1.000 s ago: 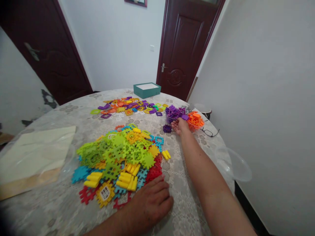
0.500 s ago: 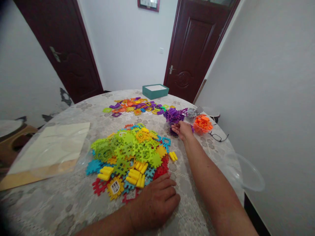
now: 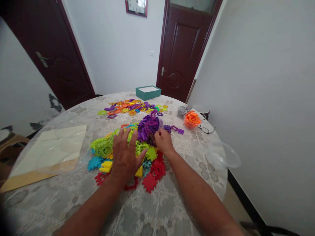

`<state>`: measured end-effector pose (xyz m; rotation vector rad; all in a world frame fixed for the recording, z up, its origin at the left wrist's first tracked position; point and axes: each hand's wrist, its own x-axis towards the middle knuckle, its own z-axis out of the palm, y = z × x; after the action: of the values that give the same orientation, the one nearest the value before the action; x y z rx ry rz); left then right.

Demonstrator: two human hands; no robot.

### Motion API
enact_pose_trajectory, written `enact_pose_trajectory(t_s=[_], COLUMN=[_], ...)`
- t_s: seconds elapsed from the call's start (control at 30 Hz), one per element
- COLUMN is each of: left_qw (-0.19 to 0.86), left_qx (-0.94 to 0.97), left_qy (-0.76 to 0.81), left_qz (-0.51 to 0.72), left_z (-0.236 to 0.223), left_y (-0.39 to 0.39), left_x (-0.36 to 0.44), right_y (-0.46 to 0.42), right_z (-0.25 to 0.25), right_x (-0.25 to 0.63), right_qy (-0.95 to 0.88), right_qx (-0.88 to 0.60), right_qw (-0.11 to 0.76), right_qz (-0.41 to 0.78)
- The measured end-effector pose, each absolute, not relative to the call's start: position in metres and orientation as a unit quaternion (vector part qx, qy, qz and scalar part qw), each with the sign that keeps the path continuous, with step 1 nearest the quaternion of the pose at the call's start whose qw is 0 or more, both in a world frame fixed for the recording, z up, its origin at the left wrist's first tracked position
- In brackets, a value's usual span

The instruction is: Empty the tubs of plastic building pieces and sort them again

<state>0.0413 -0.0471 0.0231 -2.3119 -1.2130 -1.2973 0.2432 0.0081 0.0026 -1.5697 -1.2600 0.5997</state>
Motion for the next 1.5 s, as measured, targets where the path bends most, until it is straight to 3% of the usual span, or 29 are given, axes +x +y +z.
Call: enact_pose_trajectory(t_s=[0.17,0.47,1.17,1.5], left_qw=[0.108,0.100,0.092,0.064], left_qx=[-0.759,-0.743,-0.743,-0.746], left_qy=[-0.501,-0.532,-0.523,-0.508], left_qz=[-0.400,-0.393,-0.408,-0.426], left_z=[0.016,0.007,0.002,0.008], left_y=[-0.033,-0.036,-0.038,-0.032], left_x=[0.030,0.036,0.035,0.028], right_y=[-0.003,-0.010,0.009,0.006], right_z=[0.004,0.002,0.028,0.037], right_x=[0.229,0.228,0.193,0.238], right_qy=[-0.625,-0.721,-0.697,-0.659], right_qx=[-0.659,-0.595,-0.580,-0.616], right_qw=[0.418,0.278,0.375,0.394], right_qz=[0.005,-0.220,-0.193,-0.177])
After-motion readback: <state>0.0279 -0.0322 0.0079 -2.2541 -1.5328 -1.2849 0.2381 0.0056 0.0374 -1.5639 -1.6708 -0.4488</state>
